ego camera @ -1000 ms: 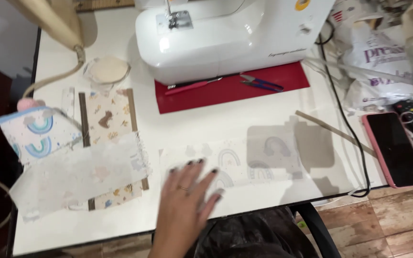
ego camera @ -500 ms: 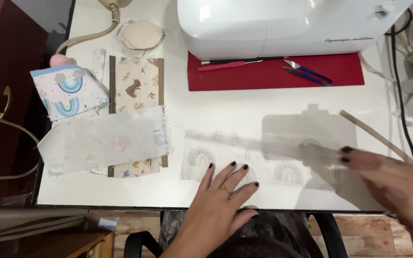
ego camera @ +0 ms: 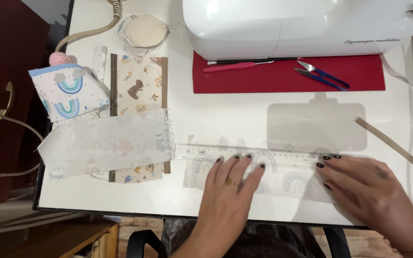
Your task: Measuring, marking, and cutting fabric pieces for a sewing project
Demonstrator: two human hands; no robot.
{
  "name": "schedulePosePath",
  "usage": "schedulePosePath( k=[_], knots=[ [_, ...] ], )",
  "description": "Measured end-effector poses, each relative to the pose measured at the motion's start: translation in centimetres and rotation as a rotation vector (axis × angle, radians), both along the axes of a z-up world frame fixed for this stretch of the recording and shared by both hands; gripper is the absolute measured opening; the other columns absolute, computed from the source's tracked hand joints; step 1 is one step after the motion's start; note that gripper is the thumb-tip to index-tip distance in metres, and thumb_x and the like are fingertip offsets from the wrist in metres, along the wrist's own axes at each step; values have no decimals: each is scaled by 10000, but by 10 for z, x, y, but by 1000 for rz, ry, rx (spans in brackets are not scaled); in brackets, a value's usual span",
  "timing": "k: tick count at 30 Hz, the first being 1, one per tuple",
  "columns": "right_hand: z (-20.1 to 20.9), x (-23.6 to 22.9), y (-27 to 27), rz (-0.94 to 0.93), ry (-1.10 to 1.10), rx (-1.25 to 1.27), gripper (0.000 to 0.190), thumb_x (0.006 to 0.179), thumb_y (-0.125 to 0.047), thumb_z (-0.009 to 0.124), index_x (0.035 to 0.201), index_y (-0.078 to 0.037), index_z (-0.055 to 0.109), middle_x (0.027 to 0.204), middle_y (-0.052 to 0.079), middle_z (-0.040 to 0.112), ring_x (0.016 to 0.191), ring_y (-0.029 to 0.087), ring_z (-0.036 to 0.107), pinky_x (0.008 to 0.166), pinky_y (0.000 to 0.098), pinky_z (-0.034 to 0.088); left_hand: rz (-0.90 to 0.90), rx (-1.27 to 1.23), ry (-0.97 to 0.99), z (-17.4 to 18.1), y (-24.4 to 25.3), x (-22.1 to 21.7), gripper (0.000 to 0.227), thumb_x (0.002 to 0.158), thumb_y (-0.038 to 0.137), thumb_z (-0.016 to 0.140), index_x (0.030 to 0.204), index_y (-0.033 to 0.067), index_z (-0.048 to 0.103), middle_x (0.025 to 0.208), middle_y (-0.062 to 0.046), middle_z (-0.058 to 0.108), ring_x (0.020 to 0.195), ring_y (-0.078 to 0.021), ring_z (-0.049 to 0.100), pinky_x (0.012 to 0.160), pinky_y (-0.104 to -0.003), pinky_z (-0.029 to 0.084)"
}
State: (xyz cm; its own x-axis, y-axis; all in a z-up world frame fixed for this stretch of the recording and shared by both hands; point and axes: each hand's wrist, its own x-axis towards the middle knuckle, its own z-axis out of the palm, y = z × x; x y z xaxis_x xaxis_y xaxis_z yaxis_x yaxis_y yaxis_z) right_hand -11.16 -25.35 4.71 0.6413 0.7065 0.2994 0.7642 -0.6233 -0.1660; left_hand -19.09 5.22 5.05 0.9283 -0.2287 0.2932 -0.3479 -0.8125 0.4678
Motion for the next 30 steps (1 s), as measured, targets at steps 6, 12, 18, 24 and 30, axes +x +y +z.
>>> schedulePosePath(
  k=[6,12,18,24,30],
  knots=[
    [11,6,19,-24,-12,10,281,935,-146,666,1208,-101,710,1317,71,693,1191,225,675,1060,406,519,43,109,39,-7,-1,9,379,993,141,634,1364,89,580,1398,-206,555,1309,-413,495,1088,-666,351],
    [0,-1,13,-150,-46,-44,278,959,-199,683,1232,-181,729,1338,15,697,1254,221,660,1072,388,477,88,169,15,-12,0,10,468,1008,282,636,1447,142,559,1473,-87,558,1375,-302,488,1103,-686,332],
    [4,-5,17,-190,-52,5,244,956,-179,731,1196,-147,760,1251,15,720,1151,222,675,1055,365,478,69,180,-15,-10,5,12,472,984,312,672,1421,158,583,1470,-66,564,1367,-282,499,1094,-708,346],
    [1,-7,13,-238,-74,-12,251,949,-210,770,1193,-153,780,1246,28,729,1155,190,678,1025,349,450,37,151,3,-10,7,13,476,979,290,678,1421,148,573,1473,-61,567,1378,-288,500,1104,-704,328],
    [-11,-6,10,-306,-116,29,223,962,-261,850,1165,-170,830,1170,2,748,1093,187,710,1029,343,441,45,113,31,-10,9,12,481,986,300,674,1425,130,574,1456,-101,570,1373,-330,496,1125,-694,313]
  ],
)
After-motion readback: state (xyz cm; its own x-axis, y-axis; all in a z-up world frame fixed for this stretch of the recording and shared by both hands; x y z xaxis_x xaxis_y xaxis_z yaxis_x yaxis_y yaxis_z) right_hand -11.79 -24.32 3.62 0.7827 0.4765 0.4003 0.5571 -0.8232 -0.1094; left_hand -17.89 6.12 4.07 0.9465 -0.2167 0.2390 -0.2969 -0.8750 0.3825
